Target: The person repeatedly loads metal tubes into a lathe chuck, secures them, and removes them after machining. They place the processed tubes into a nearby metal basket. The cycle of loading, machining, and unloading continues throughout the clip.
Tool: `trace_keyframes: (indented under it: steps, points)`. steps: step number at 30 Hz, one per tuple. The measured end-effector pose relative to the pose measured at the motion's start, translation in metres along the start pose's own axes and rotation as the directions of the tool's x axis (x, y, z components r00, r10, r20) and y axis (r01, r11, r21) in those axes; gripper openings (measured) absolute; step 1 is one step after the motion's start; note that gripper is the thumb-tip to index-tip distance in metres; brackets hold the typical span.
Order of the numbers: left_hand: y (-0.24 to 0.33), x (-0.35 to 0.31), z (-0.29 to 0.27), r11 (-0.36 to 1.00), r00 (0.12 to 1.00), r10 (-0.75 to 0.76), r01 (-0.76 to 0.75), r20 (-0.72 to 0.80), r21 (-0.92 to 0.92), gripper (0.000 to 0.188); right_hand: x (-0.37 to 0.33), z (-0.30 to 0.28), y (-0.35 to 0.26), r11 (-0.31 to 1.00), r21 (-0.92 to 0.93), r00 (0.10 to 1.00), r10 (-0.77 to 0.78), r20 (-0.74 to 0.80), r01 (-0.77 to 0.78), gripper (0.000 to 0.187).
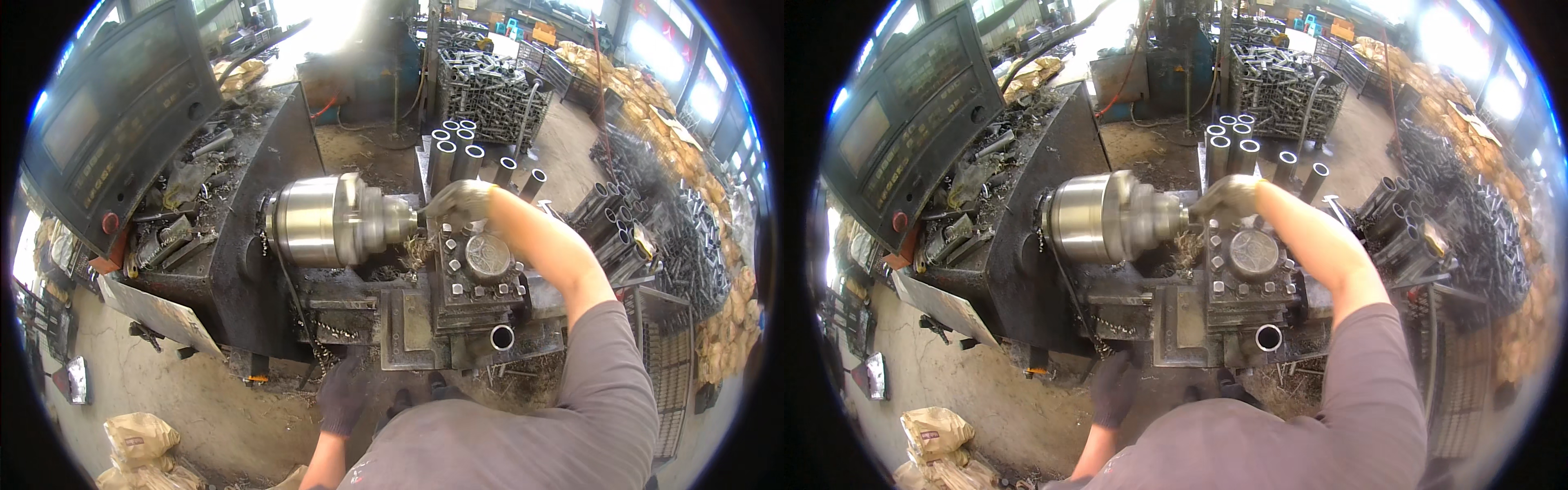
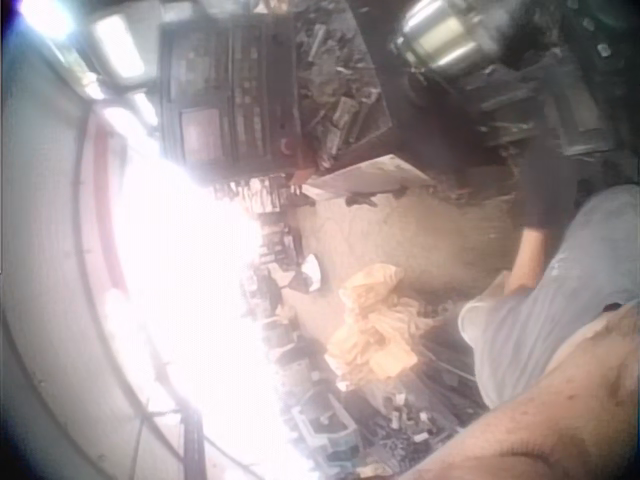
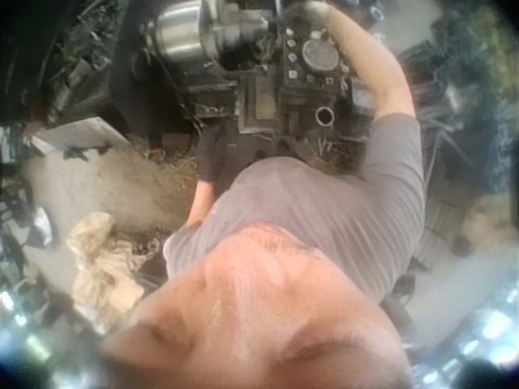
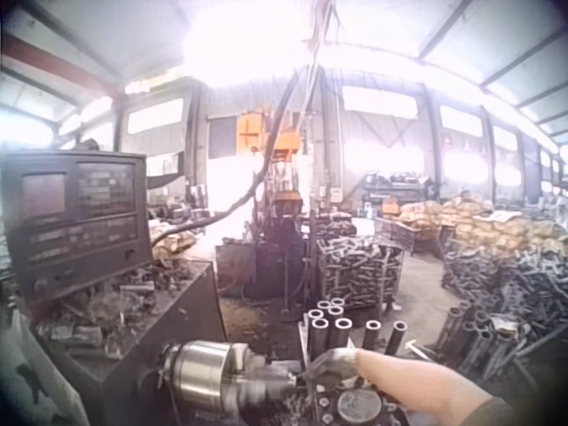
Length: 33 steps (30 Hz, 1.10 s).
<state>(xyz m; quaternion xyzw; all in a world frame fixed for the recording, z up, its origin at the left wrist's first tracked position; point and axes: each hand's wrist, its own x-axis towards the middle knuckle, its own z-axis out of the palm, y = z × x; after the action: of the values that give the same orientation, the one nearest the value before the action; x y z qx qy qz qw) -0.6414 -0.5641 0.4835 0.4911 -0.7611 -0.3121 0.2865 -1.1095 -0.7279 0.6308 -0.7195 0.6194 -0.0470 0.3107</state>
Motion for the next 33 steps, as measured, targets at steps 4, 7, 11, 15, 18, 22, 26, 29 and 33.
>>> trace_keyframes:
  steps: [4, 7, 11, 15, 18, 22, 26, 29, 33]
  points:
    - [-0.010, -0.026, -0.023, 0.934, 0.937, -0.347, 0.350, 0.051, -0.072, 0.033, -0.061, -0.030, -0.067, 0.735, 0.623, 0.711, 0.286, -0.642, 0.268, 0.025]
    - [0.006, -0.009, -0.026, 0.986, 0.989, -0.147, 0.146, -0.013, -0.080, 0.032, -0.043, -0.035, -0.094, 0.965, 0.074, 0.615, -0.100, -0.782, 0.250, 0.024]
    - [0.043, 0.028, -0.009, 0.999, 0.999, -0.012, 0.014, 0.033, -0.041, 0.029, 0.010, -0.029, -0.049, 0.963, -0.264, 0.807, -0.193, -0.559, 0.048, 0.029]
    - [0.075, 0.046, 0.011, 0.988, 0.988, 0.126, -0.117, 0.085, -0.105, 0.031, 0.056, -0.014, -0.001, 0.935, -0.245, 0.964, -0.230, 0.132, 0.257, 0.032]
    - [0.095, 0.064, 0.020, 0.954, 0.953, 0.299, -0.299, 0.046, -0.002, 0.033, 0.063, 0.005, 0.000, 0.974, -0.122, 0.959, -0.161, 0.232, 0.192, 0.037]
    - [0.123, 0.103, 0.024, 0.873, 0.885, 0.465, -0.455, -0.018, 0.174, 0.043, 0.049, 0.009, -0.010, 0.940, -0.340, 0.998, -0.033, -0.052, 0.013, 0.045]
    - [0.144, 0.131, 0.026, 0.774, 0.769, 0.625, -0.586, -0.136, 0.240, 0.045, 0.052, -0.003, 0.000, 0.979, 0.088, 0.934, 0.144, 0.327, -0.182, 0.041]
    - [0.143, 0.126, 0.031, 0.849, 0.849, 0.519, -0.499, -0.099, 0.173, 0.042, 0.065, -0.009, 0.022, 0.997, 0.031, 0.929, 0.057, 0.366, -0.074, 0.043]
    - [0.120, 0.096, 0.031, 0.921, 0.927, 0.375, -0.373, 0.003, 0.111, 0.040, 0.042, -0.010, 0.077, 0.994, -0.095, 0.898, -0.011, 0.440, 0.058, 0.051]
